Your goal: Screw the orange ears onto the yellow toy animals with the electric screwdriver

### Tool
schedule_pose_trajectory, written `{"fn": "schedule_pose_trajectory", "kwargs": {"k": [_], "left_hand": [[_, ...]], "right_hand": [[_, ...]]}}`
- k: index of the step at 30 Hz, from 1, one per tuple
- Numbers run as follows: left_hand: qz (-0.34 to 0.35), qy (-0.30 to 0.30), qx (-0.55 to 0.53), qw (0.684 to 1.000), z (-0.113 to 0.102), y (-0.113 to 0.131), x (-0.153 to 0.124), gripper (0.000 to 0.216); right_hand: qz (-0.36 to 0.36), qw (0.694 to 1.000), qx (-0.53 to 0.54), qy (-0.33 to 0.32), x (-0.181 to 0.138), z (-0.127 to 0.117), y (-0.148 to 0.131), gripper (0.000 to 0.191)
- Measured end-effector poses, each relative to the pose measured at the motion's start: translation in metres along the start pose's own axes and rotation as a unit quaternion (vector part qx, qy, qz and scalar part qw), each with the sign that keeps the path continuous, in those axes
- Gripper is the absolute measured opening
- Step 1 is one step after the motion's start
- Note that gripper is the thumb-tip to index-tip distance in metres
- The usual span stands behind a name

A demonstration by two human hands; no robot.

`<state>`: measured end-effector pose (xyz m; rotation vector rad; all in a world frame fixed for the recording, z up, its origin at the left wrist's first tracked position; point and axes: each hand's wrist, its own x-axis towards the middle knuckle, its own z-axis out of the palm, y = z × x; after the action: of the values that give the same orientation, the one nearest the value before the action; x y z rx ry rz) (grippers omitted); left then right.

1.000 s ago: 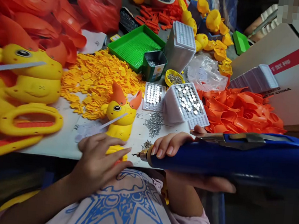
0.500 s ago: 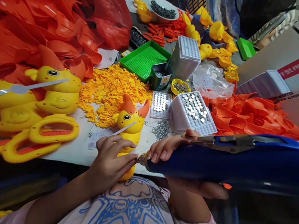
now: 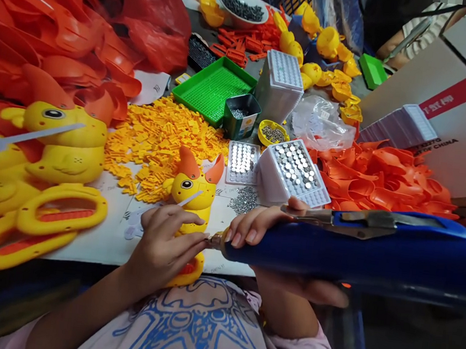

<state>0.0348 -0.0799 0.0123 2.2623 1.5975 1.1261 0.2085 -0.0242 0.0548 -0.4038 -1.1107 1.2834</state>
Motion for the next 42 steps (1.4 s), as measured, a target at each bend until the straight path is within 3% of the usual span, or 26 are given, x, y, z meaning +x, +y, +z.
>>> {"fn": "schedule_pose_trajectory", "kwargs": {"k": [7, 12, 15, 19, 20, 23, 25, 32, 42], "left_hand": [[0.036, -0.014, -0.006, 0.999, -0.002, -0.006, 0.005, 0.017], [0.039, -0.029, -0.012, 0.999, -0.002, -0.004, 0.007, 0.021], [0.036, -0.038, -0.005, 0.999, -0.008, -0.007, 0.016, 0.015], [0.005, -0.004, -0.004, 1.0, -0.015, -0.043, 0.045, 0.028], [-0.03, -0.006, -0.017, 0.999, -0.013, -0.056, 0.054, 0.032], [-0.139, -0.068, 0.003, 0.988, -0.002, -0.089, 0.073, 0.046], [-0.165, -0.115, 0.027, 0.979, 0.007, -0.1, 0.078, 0.049], [-0.183, -0.112, 0.009, 0.977, 0.022, -0.098, 0.071, 0.054], [-0.162, -0.084, -0.003, 0.983, 0.025, -0.099, 0.07, 0.05]], "right_hand": [[-0.003, 0.999, 0.033, -0.02, -0.001, 0.002, 0.003, 0.066], [-0.048, 0.999, 0.022, -0.004, 0.0, 0.007, 0.009, 0.059], [-0.05, 0.998, 0.028, 0.001, 0.004, 0.007, 0.01, 0.057], [-0.066, 0.998, -0.001, 0.018, 0.018, 0.003, 0.015, 0.058], [-0.073, 0.997, -0.013, 0.031, 0.022, 0.002, 0.018, 0.057], [-0.079, 0.993, -0.034, 0.082, 0.038, 0.002, 0.028, 0.055], [-0.065, 0.992, -0.037, 0.105, 0.047, 0.003, 0.035, 0.055], [-0.024, 0.993, -0.047, 0.108, 0.061, 0.008, 0.051, 0.068], [-0.031, 0.991, -0.018, 0.127, 0.06, 0.006, 0.063, 0.061]]}}
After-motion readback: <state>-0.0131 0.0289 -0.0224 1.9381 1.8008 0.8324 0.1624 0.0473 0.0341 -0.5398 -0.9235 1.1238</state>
